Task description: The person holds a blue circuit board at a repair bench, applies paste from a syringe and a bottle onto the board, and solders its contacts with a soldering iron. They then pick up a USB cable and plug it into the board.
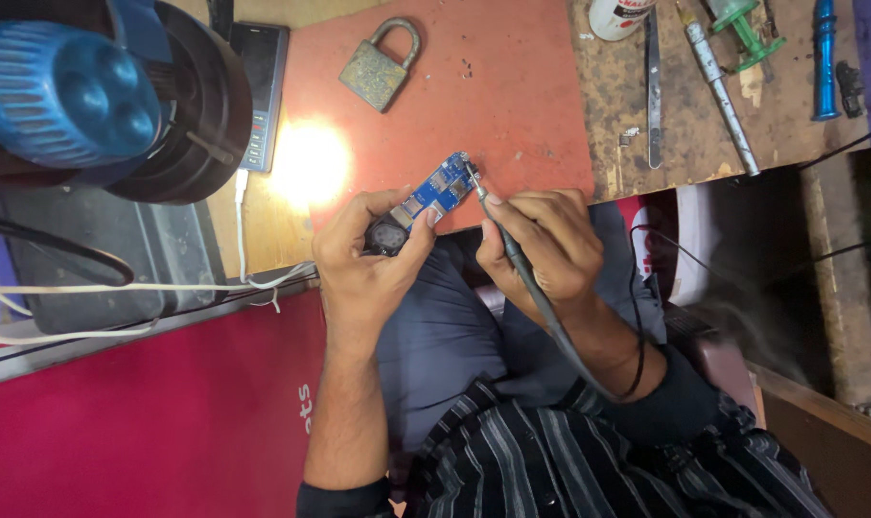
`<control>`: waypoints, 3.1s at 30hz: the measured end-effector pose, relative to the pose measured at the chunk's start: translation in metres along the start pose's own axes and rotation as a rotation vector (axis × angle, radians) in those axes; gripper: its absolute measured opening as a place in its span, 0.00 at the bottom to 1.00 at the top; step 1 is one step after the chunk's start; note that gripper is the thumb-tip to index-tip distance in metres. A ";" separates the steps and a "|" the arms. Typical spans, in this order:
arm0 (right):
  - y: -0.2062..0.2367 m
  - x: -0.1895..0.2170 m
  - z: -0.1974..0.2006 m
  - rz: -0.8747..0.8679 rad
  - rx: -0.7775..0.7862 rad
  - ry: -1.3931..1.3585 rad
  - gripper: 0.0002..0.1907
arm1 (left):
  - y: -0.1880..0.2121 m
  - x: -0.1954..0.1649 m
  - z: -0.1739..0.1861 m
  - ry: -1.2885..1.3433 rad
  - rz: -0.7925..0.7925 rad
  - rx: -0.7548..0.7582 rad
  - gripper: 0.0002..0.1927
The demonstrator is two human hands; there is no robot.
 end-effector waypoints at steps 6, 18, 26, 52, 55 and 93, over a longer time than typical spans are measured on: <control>0.001 0.001 0.000 0.009 0.029 0.018 0.15 | -0.001 0.001 0.000 -0.002 -0.020 -0.011 0.12; 0.000 0.002 -0.001 0.007 0.033 0.025 0.14 | 0.001 0.005 0.000 -0.002 0.003 -0.019 0.12; -0.002 0.003 0.000 0.012 0.029 0.018 0.15 | 0.001 0.007 -0.001 0.016 0.029 -0.017 0.12; -0.002 0.003 -0.001 0.010 0.047 0.019 0.15 | 0.000 0.004 0.000 -0.005 0.006 -0.021 0.12; -0.002 0.002 0.000 0.010 0.040 0.004 0.15 | 0.000 0.004 0.000 0.000 0.001 -0.021 0.12; -0.001 0.003 0.000 0.027 0.049 0.015 0.15 | 0.002 0.006 0.001 0.005 0.018 -0.020 0.12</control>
Point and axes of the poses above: each hand's wrist, its own y-axis away from the middle knuckle, its own z-axis out of the back of the hand, x = y × z, the point moved 5 cm from there along -y, towards the middle knuckle, and after that the axes turned 1 degree about x, right-handed, at the moved point
